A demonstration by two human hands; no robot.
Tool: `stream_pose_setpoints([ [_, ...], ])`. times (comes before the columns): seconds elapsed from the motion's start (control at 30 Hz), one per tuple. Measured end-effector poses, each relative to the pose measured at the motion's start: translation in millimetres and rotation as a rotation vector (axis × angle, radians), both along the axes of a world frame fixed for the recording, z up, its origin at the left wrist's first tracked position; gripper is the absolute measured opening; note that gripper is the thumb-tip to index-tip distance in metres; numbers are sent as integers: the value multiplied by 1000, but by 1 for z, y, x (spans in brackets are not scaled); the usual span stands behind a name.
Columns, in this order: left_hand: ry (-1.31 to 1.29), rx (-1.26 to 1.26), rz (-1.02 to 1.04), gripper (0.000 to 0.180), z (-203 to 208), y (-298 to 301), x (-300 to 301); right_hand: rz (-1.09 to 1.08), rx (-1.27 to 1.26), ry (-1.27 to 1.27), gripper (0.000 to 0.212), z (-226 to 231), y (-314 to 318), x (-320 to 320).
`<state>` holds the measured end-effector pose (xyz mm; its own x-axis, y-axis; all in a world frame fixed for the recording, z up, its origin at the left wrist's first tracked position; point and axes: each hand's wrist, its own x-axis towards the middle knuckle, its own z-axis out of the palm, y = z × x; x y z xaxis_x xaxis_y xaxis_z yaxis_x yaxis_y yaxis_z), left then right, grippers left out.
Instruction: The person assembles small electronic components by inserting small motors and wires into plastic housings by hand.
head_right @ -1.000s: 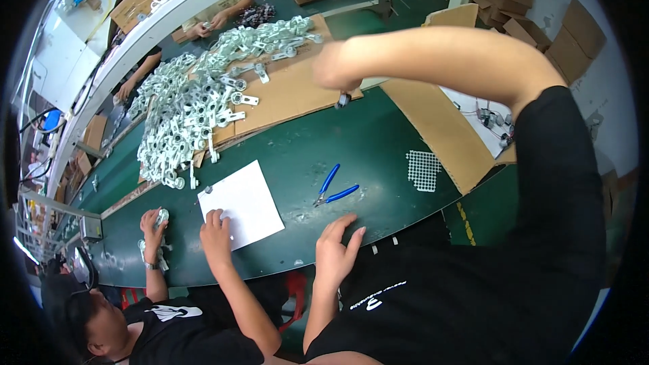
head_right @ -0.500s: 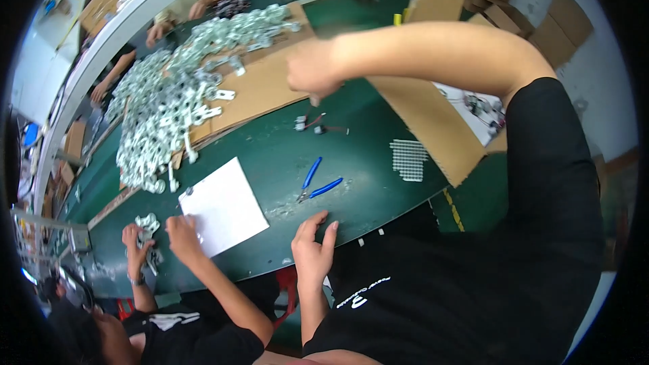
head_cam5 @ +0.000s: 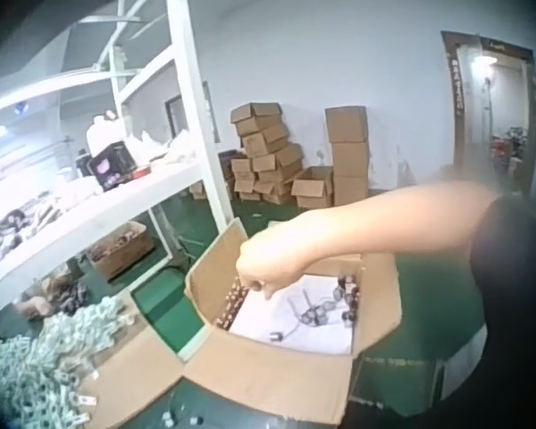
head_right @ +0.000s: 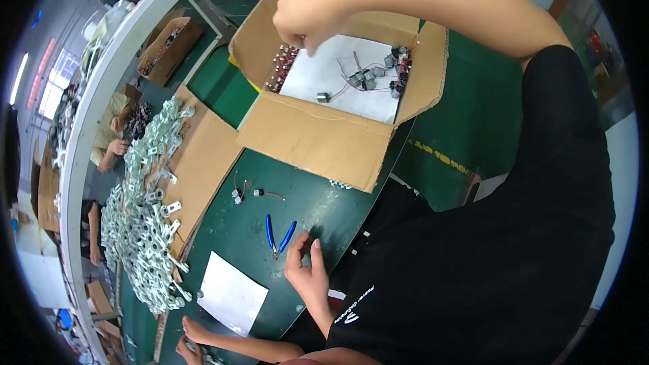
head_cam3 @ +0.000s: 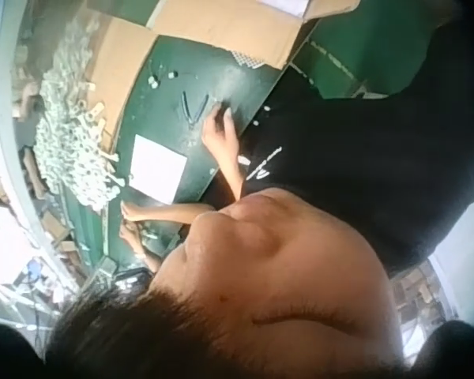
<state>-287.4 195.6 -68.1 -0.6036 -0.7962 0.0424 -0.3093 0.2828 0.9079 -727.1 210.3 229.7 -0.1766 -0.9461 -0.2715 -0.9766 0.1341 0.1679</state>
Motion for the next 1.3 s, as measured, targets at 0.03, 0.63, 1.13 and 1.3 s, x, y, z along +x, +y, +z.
stream_pose_setpoints([
  [0.03, 5, 2, 6, 29, -2, 0, -2, -41, 83, -38, 27, -7, 1, -5],
  [0.63, -42, 8, -17, 30, -8, 10, -29, 254, 215, -26, 25, -115, -24, -23],
  [1.13, -64, 24, 17, 35, -21, -5, 0, 175, 30, -37, 18, -68, -47, -43],
  [1.3, -119, 85, -12, 37, -10, -4, -4, 225, -124, 183, 17, -85, -51, -82],
])
